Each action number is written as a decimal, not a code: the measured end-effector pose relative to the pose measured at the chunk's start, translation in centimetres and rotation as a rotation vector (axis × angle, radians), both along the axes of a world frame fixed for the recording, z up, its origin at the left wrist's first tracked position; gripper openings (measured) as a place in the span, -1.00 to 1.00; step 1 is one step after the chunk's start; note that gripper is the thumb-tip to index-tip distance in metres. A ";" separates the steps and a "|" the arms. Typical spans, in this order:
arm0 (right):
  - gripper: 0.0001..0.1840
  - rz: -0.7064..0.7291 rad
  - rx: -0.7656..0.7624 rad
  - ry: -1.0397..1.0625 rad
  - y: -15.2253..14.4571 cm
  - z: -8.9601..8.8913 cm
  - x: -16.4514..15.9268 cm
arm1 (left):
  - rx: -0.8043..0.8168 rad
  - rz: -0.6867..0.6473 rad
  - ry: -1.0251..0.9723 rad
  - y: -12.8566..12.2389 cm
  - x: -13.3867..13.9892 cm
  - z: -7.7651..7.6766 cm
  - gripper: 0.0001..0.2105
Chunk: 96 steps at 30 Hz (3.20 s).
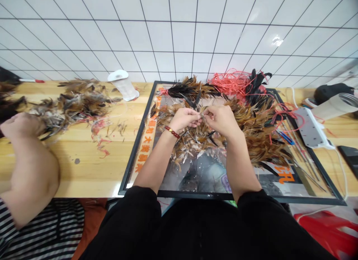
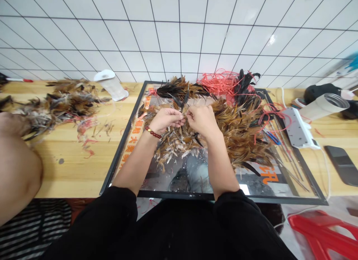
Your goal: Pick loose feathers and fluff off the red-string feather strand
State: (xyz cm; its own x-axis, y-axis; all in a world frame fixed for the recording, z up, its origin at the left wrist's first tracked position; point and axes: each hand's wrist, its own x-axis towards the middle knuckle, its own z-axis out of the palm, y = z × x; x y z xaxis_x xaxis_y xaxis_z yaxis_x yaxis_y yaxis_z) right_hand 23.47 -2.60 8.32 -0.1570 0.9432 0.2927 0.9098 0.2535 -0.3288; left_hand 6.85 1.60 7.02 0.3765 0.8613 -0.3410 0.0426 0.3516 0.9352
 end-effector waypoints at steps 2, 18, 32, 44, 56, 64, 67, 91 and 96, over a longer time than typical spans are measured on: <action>-0.81 0.020 0.001 0.003 0.0 0.1 -0.2 | 0.006 -0.049 0.005 0.0 0.0 -0.1 -0.93; -0.79 -0.024 -0.147 0.265 0.1 -0.6 -1.4 | -0.033 0.281 -0.335 0.5 0.3 -0.4 -0.94; -0.78 -0.011 0.001 0.187 0.2 -0.1 0.2 | 0.027 0.054 -0.150 0.3 0.0 -0.6 -0.94; -0.68 -0.095 0.175 0.286 0.4 -0.4 1.0 | -0.172 0.102 -0.411 0.7 0.1 -1.0 -0.93; -0.68 -0.056 0.018 0.160 0.7 -0.8 0.8 | -0.184 0.152 -0.467 0.4 0.2 -0.2 -0.94; -0.60 0.261 -0.477 -0.047 2.5 -3.7 1.5 | -0.181 0.239 -0.519 1.2 -0.6 -0.1 -0.93; -0.69 0.286 -0.483 -0.060 2.9 -4.7 1.1 | -0.189 0.254 -0.520 1.3 -0.8 0.2 -0.92; -0.76 0.089 -0.152 0.939 2.3 -2.9 0.3 | -0.242 0.356 -0.640 2.2 -2.1 0.5 -0.90; -0.60 0.027 -0.230 1.175 2.4 -2.8 0.6 | -0.185 0.297 -0.556 1.7 -1.8 0.6 -0.92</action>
